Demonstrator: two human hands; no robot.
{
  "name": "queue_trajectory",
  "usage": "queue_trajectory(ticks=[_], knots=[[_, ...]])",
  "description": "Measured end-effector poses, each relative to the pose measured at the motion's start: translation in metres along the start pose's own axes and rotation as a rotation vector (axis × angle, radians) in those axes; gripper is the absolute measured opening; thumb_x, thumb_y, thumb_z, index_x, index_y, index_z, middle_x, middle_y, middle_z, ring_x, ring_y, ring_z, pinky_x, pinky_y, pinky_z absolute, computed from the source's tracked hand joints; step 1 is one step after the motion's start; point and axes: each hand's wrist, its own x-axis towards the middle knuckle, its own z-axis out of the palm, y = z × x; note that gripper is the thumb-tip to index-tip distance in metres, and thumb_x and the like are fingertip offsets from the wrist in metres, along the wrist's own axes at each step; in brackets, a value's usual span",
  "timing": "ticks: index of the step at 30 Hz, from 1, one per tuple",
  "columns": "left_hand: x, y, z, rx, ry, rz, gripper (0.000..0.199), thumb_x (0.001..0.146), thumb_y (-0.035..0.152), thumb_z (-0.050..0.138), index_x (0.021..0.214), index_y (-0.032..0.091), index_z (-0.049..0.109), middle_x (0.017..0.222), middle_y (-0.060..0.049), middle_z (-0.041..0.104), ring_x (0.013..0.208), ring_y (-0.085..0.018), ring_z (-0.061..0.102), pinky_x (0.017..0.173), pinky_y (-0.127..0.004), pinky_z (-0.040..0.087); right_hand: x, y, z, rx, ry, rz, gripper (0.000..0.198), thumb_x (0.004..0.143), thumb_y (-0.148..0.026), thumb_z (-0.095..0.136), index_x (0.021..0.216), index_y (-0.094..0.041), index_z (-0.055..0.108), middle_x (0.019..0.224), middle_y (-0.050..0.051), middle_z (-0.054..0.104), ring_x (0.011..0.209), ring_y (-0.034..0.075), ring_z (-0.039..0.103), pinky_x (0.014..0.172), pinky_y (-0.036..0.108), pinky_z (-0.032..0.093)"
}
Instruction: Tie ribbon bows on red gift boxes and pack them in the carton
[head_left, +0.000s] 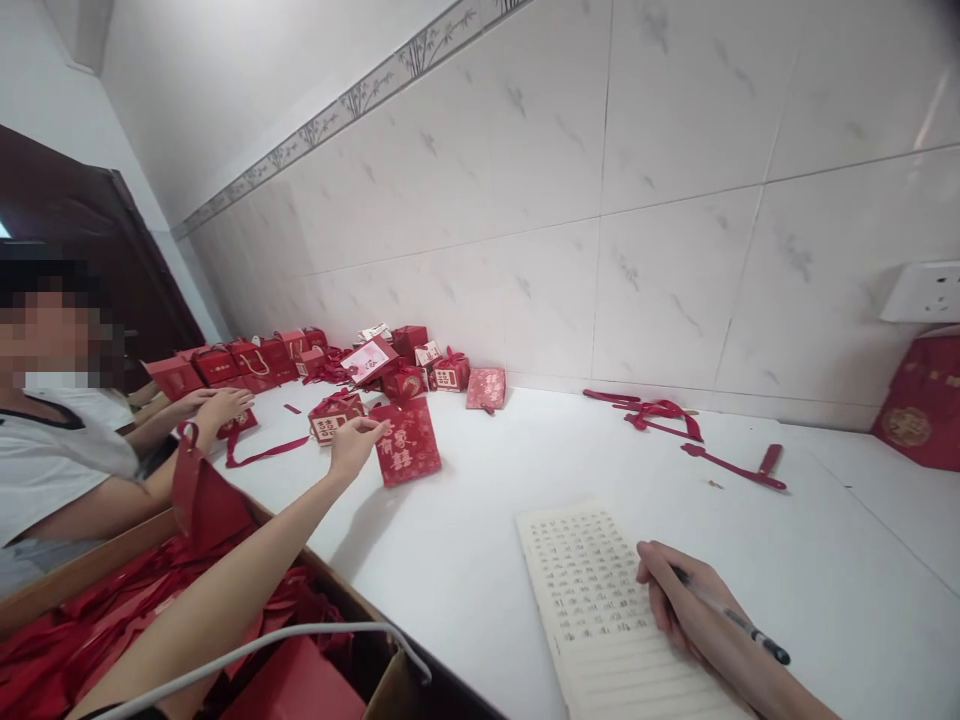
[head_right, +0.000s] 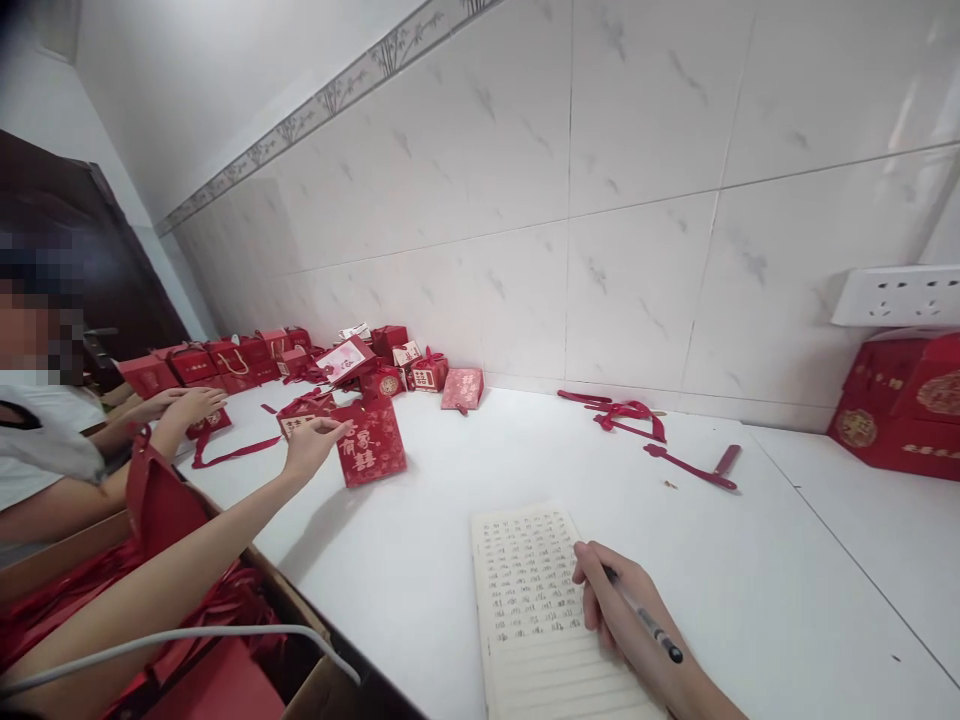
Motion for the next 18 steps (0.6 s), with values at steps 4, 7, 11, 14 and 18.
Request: queue_trajectory(ticks=[4, 7, 11, 14, 18], knots=[[-0.044, 0.008, -0.007, -0.247, -0.119, 0.060, 0.037, 0.059, 0.040, 0.071, 0.064, 0.021, 0.041, 0.061, 0.004, 0.057, 0.062, -0.014, 0.059, 0.061, -0.025, 0.046, -0.003, -0.005, -0.001, -0.130, 0.045, -0.130, 0.043, 0.086, -0.058, 0.045, 0.064, -0.020, 0.046, 0.051, -0.002, 0.049, 0.041, 0.011, 0.040, 0.038, 0.021, 0.030], [-0.080, 0.020, -0.014, -0.489, -0.329, 0.104, 0.044, 0.059, 0.042, 0.072, 0.073, 0.022, 0.035, 0.065, 0.005, 0.056, 0.066, -0.014, 0.061, 0.064, -0.026, 0.049, -0.005, -0.020, 0.004, -0.301, 0.112, -0.365, 0.039, 0.087, -0.054, 0.047, 0.066, -0.021, 0.048, 0.061, 0.000, 0.054, 0.046, 0.013, 0.044, 0.047, 0.026, 0.039], [-0.119, 0.041, -0.017, -0.594, -0.524, 0.173, 0.040, 0.067, 0.037, 0.069, 0.079, 0.022, 0.034, 0.078, 0.003, 0.058, 0.079, -0.015, 0.062, 0.066, -0.027, 0.050, -0.002, -0.054, 0.028, -0.443, 0.121, -0.779, 0.027, 0.086, -0.048, 0.051, 0.096, -0.023, 0.057, 0.096, 0.008, 0.062, 0.073, 0.022, 0.059, 0.065, 0.035, 0.048], [-0.136, 0.054, -0.014, -0.586, -0.623, 0.179, 0.034, 0.070, 0.034, 0.065, 0.082, 0.022, 0.035, 0.081, 0.002, 0.058, 0.079, -0.014, 0.061, 0.066, -0.027, 0.049, 0.005, -0.084, 0.053, -0.442, 0.093, -0.953, 0.031, 0.086, -0.044, 0.051, 0.106, -0.021, 0.054, 0.104, 0.011, 0.061, 0.086, 0.025, 0.059, 0.073, 0.039, 0.049], [-0.149, 0.071, -0.011, -0.558, -0.724, 0.220, 0.027, 0.072, 0.029, 0.063, 0.087, 0.020, 0.044, 0.086, -0.001, 0.057, 0.081, -0.015, 0.060, 0.068, -0.028, 0.049, 0.009, -0.114, 0.077, -0.302, -0.001, -0.925, 0.021, 0.087, -0.036, 0.048, 0.101, -0.021, 0.053, 0.089, 0.006, 0.065, 0.079, 0.021, 0.061, 0.069, 0.034, 0.049]])
